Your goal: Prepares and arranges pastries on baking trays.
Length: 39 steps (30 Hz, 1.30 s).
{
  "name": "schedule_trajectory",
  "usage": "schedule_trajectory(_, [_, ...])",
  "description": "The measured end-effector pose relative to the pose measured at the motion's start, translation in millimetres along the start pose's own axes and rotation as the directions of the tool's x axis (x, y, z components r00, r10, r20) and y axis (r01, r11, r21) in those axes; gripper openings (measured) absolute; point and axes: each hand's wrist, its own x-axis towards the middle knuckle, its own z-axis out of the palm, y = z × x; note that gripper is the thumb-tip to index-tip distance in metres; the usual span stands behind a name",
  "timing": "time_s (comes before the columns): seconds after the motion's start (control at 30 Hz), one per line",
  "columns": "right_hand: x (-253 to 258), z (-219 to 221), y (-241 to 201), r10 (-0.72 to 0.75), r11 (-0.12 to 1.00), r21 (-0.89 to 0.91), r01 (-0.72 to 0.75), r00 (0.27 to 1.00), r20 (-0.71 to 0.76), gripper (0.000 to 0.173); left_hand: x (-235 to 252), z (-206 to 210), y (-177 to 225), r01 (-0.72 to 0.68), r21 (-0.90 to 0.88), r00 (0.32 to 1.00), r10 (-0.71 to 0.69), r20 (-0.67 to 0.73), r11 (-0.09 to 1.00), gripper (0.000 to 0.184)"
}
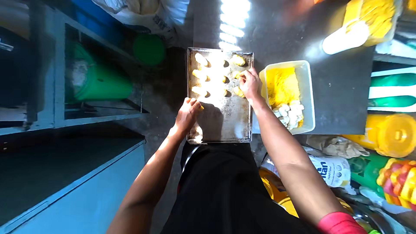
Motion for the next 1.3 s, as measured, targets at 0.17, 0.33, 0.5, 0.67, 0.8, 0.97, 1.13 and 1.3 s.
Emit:
schedule_trajectory(0.17, [0.2,-2.1,1.1,0.053,0.995,0.086,-0.052,0.998,-0.012,0.015,2.7,0.6,1.0,0.024,0.06,1.0,-0.024,-0.01,0.998,0.016])
schedule_trajectory(0.33, [-21.6,-25.6,27.4,0.074,0.951,0.306,-0.038,0.991,-0.108,0.016,0.5,13.9,-1.2,0.023,-0.005,0.998,-0.023,-0.061,1.0,0.015])
schedule_trajectory(0.5, [-76.8,-86.5,62.9,0.233,0.92,0.35,-0.177,0.965,-0.124,0.026,-2.8,17.3,-4.0,-0.002,-0.087,0.997,-0.004,-0.075,0.996,0.015])
schedule_trajectory(0.67, [-84.4,-116.8,88.5,0.117,0.975,0.199,-0.099,0.99,-0.081,0.026,13.2,2.3,32.1,0.089,-0.009,0.991,-0.089,-0.104,0.996,0.019])
schedule_trajectory(0.8, [-77.4,-115.1,68.4,-0.101,0.961,0.26,0.096,0.995,0.004,0.023,91.4,4.8,96.6,0.046,-0.053,0.978,-0.056,-0.2,0.998,0.017])
schedule_trajectory(0.97, [-74.9,-115.1,93.8,-0.232,0.905,0.355,0.236,0.971,-0.054,0.021,184.6,55.9,119.8,-0.007,-0.05,0.983,-0.003,-0.185,0.999,0.016])
schedule_trajectory(1.13, [-100.3,-129.0,187.0,-0.164,0.902,0.403,0.156,0.986,-0.015,0.02,202.3,86.7,122.4,0.039,-0.056,0.977,-0.05,-0.207,0.998,0.012])
schedule_trajectory(1.3, [-111.7,-149.3,255.2,-0.119,0.904,0.413,0.112,0.993,-0.009,0.02,202.6,97.6,123.7,0.05,-0.081,0.96,-0.071,-0.271,0.995,0.012])
